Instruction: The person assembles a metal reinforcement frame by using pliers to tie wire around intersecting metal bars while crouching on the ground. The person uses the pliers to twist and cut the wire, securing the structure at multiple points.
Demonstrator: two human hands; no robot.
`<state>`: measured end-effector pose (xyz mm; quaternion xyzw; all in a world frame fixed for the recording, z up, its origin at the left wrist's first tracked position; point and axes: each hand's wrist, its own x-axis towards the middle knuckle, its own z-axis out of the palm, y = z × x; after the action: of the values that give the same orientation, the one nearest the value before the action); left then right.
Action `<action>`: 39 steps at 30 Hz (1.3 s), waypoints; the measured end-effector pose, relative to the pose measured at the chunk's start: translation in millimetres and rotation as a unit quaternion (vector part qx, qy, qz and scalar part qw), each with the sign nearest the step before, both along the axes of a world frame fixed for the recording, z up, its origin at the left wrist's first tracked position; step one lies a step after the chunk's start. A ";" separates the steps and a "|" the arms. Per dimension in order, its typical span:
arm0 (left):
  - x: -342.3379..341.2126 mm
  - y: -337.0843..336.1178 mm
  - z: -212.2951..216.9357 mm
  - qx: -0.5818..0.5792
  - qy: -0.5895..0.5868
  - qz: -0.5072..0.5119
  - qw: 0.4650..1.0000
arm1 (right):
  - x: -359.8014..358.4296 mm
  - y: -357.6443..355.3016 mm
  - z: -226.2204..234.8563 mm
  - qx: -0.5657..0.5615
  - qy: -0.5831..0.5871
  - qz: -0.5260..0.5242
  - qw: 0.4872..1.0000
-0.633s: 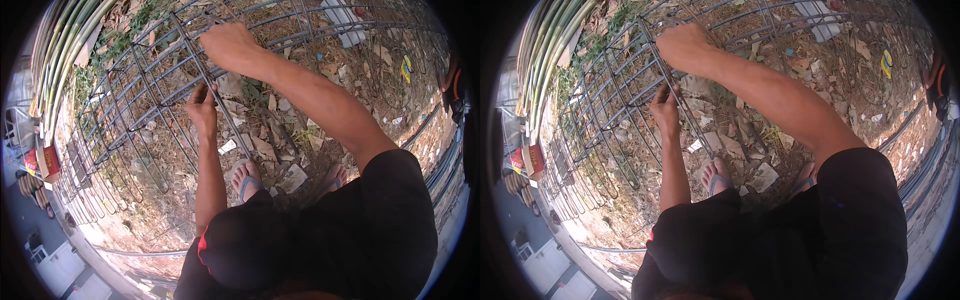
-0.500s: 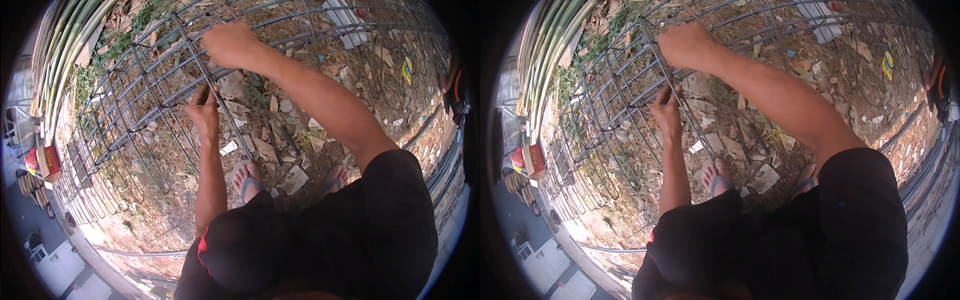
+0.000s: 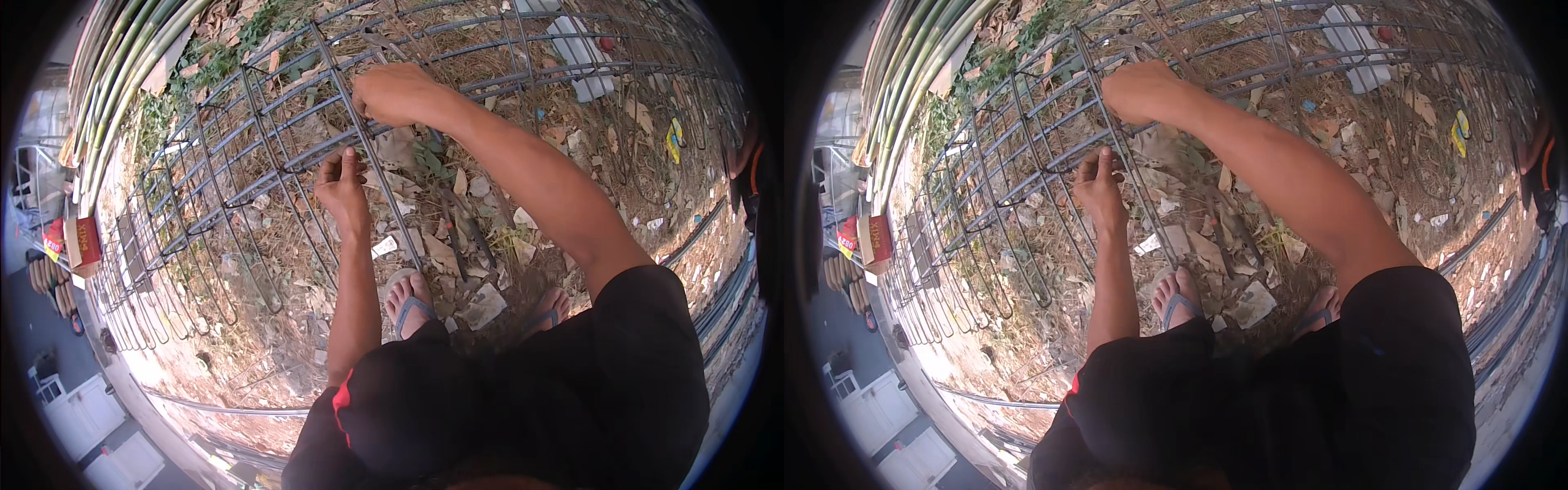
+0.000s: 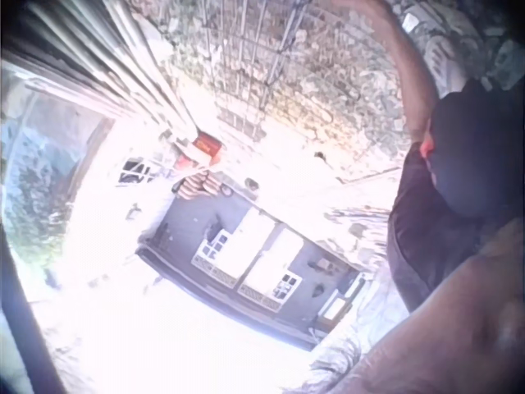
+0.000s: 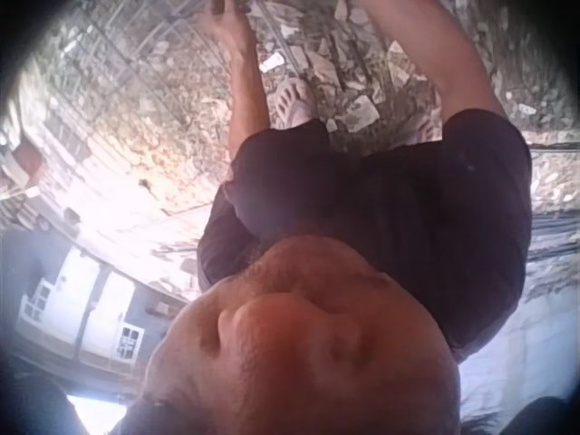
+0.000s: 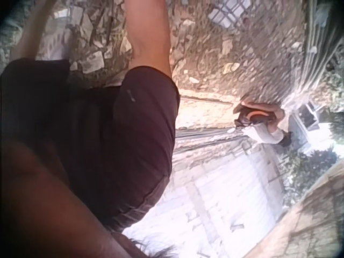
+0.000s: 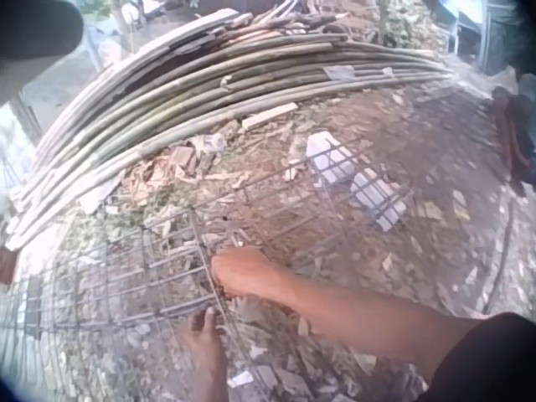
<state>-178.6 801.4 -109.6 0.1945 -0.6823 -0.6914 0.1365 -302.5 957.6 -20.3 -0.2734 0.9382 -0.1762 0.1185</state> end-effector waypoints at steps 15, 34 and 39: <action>-38.8 -6.0 92.2 -0.471 0.061 -0.151 0.867 | 22.6 -5.6 12.1 -0.100 -0.010 -0.114 0.988; -56.2 -26.3 92.5 -0.318 -0.032 -0.135 0.938 | 27.2 -23.1 9.5 -0.014 0.068 -0.063 0.996; -21.5 -7.6 58.7 -0.098 -0.062 -0.078 0.990 | 2.3 -18.3 -12.3 -0.073 -0.098 -0.090 0.988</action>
<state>-200.1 793.8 -50.9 0.1685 -0.7671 -0.6163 0.0577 -300.2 939.4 -32.6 -0.1776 0.9274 -0.2801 0.1729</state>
